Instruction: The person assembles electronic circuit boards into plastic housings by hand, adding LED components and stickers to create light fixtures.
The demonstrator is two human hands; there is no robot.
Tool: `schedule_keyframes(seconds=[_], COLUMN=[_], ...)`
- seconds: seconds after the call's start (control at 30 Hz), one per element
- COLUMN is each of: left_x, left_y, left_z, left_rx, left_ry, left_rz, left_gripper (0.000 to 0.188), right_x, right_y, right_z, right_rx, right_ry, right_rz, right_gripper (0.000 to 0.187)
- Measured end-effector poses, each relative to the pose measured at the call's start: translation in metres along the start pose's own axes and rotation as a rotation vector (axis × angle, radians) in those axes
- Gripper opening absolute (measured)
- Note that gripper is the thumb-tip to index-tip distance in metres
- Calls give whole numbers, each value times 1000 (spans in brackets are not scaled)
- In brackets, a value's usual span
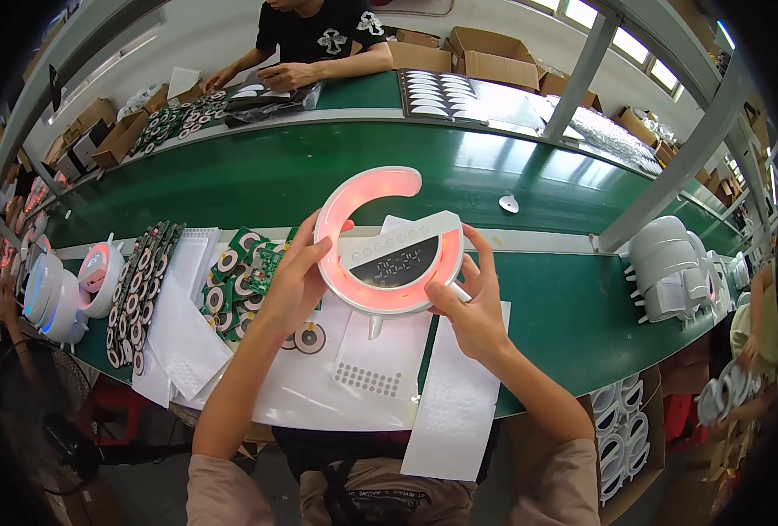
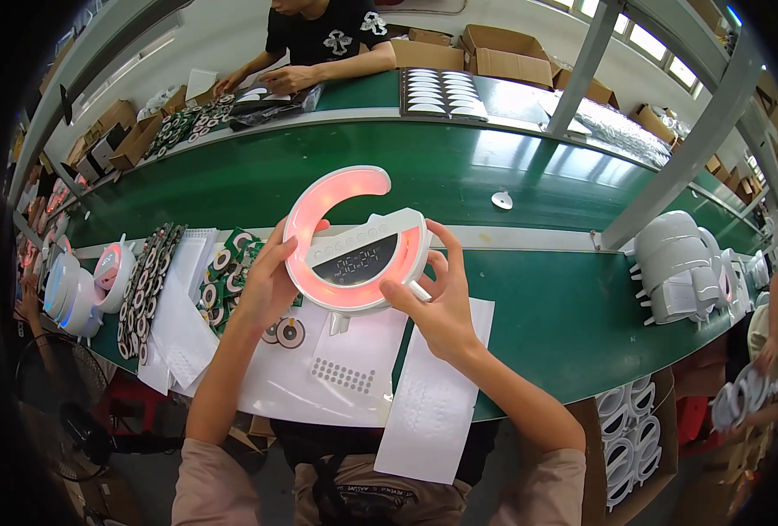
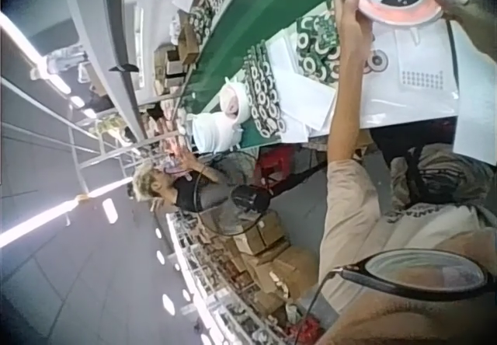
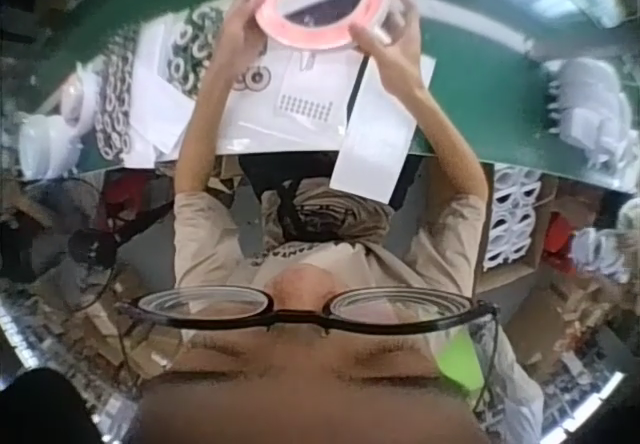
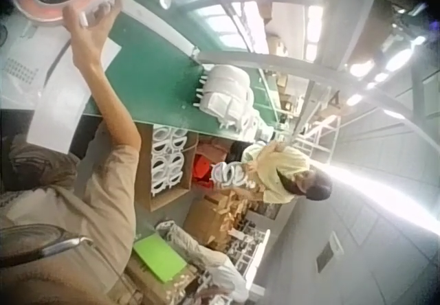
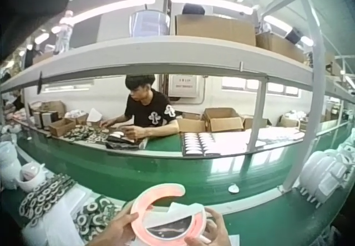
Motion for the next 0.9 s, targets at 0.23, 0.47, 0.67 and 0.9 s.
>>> schedule_keyframes(seconds=[0.23,0.47,0.67,0.9], left_x=[-15,-45,-77,-74], left_y=[-2,-3,2,5], left_z=[7,56,74,76], left_rx=[-151,-410,-283,-76], left_ry=[-465,-394,-1066,-1309], left_rz=[-257,-483,-362,-186], left_gripper=[53,23,11,12], right_x=[3,5,-8,-3], right_y=[-18,-130,-201,-203], right_z=[13,67,118,157], right_rx=[-100,-406,-607,-727], right_ry=[-142,-40,150,746], right_rz=[-10,12,-40,-3], right_gripper=[68,73,72,55])
Point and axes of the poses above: each hand's wrist, its own y-axis away from the middle knuckle, its own z-axis out of the back of the hand, x = y × z, the point moved 3 cm from there along -y, towards the middle knuckle, and after that the axes turned 11 degrees about -z, right-handed, at the moved point
